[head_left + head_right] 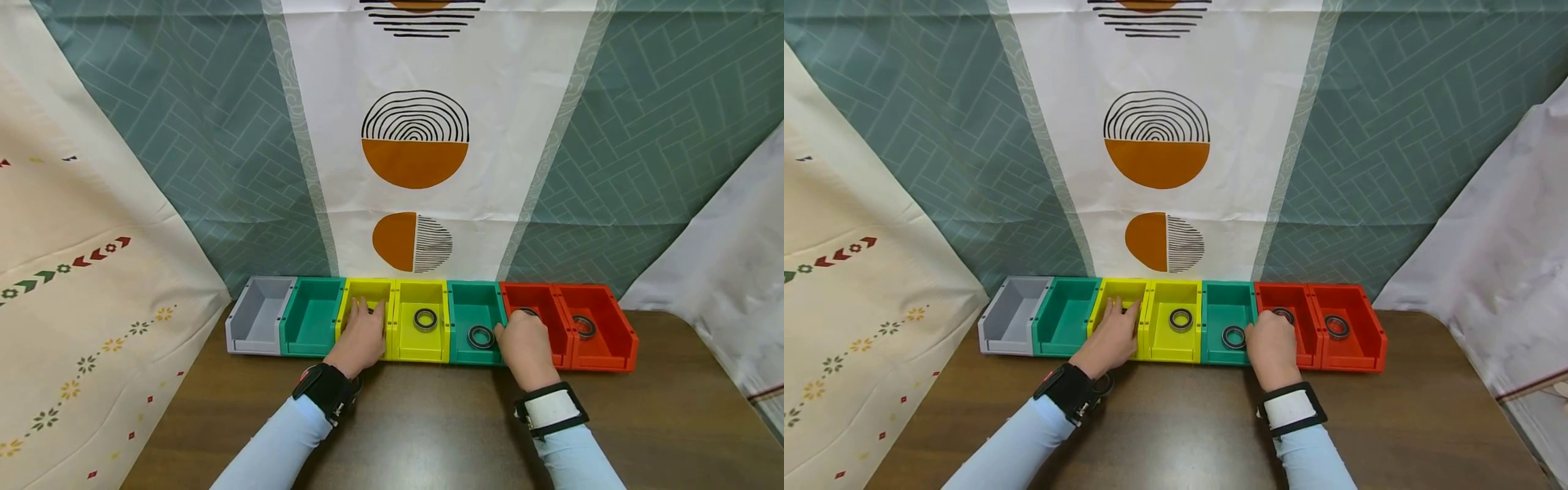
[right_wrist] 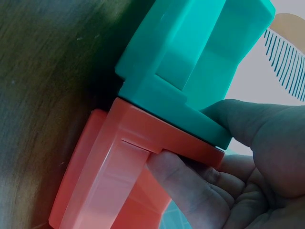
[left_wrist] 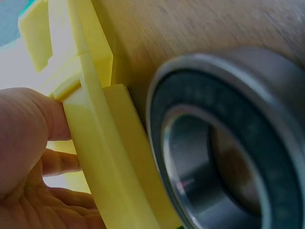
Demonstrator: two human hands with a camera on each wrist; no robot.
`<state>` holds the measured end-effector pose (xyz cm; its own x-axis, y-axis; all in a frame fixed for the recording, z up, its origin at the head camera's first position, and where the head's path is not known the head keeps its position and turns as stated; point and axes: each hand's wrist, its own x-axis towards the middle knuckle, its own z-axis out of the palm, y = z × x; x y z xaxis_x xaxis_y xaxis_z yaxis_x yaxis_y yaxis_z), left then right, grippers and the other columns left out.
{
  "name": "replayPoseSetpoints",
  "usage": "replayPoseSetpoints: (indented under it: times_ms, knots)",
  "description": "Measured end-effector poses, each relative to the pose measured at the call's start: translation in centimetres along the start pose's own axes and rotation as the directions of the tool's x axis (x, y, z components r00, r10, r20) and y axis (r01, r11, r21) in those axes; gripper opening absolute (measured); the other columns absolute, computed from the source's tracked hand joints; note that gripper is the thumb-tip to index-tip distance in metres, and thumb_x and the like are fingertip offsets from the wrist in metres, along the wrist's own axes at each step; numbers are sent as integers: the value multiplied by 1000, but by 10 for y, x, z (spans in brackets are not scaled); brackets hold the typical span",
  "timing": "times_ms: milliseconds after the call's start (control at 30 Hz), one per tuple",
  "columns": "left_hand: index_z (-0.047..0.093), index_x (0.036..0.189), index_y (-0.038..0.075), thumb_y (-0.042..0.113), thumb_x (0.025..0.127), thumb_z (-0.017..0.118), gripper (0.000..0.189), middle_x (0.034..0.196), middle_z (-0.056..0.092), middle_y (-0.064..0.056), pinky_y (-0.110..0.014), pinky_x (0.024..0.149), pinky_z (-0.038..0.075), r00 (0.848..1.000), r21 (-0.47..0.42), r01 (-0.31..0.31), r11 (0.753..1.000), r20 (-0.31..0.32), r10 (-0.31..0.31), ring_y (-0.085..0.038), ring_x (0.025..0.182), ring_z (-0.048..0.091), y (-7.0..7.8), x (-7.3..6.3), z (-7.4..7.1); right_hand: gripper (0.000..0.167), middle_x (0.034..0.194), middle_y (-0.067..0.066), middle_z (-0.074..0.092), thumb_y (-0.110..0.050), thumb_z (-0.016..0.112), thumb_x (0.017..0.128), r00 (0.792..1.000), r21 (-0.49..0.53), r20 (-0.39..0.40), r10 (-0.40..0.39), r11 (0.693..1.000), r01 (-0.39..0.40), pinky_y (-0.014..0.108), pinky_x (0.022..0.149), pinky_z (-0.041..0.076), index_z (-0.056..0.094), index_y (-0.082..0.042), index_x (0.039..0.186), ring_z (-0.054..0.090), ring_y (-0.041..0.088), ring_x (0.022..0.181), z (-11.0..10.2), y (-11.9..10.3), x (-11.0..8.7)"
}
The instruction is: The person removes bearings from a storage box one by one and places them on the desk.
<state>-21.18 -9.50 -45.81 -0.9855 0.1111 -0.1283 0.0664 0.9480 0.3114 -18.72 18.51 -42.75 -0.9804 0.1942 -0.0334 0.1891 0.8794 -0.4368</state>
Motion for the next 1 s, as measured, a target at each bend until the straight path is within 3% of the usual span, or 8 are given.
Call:
replayPoseSetpoints:
  times_ms: [400, 633, 733, 833, 1000]
  knots:
    - [24, 148, 12, 20, 89, 59, 69, 154, 9, -26, -50, 113, 21, 999, -4, 37, 999, 15, -37, -40, 144, 7, -2, 6, 6, 32, 74, 17, 55, -26, 59, 90, 1000, -5, 1, -1, 1000, 1, 27, 46, 43, 57, 6, 89, 54, 24, 59, 1, 0, -1]
    - [31, 143, 10, 23, 88, 61, 64, 147, 24, -22, -50, 113, 21, 997, -54, 72, 996, 35, -70, -36, 141, 18, -3, 5, 8, 32, 74, 17, 55, -25, 59, 90, 1000, -6, 10, 1, 1000, -1, 27, 46, 43, 57, 7, 91, 54, 24, 58, 1, 1, 0]
    - [35, 139, 10, 23, 87, 62, 61, 138, 33, -20, -48, 109, 30, 997, -58, 74, 996, 32, -73, -34, 130, 30, -4, 6, 9, 32, 74, 17, 55, -25, 59, 90, 1000, -8, 6, -2, 1000, 2, 27, 45, 43, 57, 7, 91, 54, 23, 58, 1, 1, 0]
    - [40, 135, 10, 22, 85, 64, 56, 125, 40, -17, -44, 98, 40, 997, -53, 69, 996, 24, -68, -31, 115, 38, -4, 8, 8, 32, 74, 17, 55, -25, 59, 90, 1000, -8, 3, -1, 1000, 1, 27, 45, 44, 57, 7, 91, 54, 23, 57, 1, 1, 1]
    - [50, 127, 9, 24, 84, 66, 48, 111, 47, -12, -40, 86, 41, 998, -9, 62, 998, 16, -62, -29, 100, 41, -1, 9, 6, 33, 74, 17, 55, -25, 59, 90, 1000, -9, 5, 1, 1000, -1, 27, 45, 44, 57, 7, 91, 54, 23, 57, 1, 2, 0]
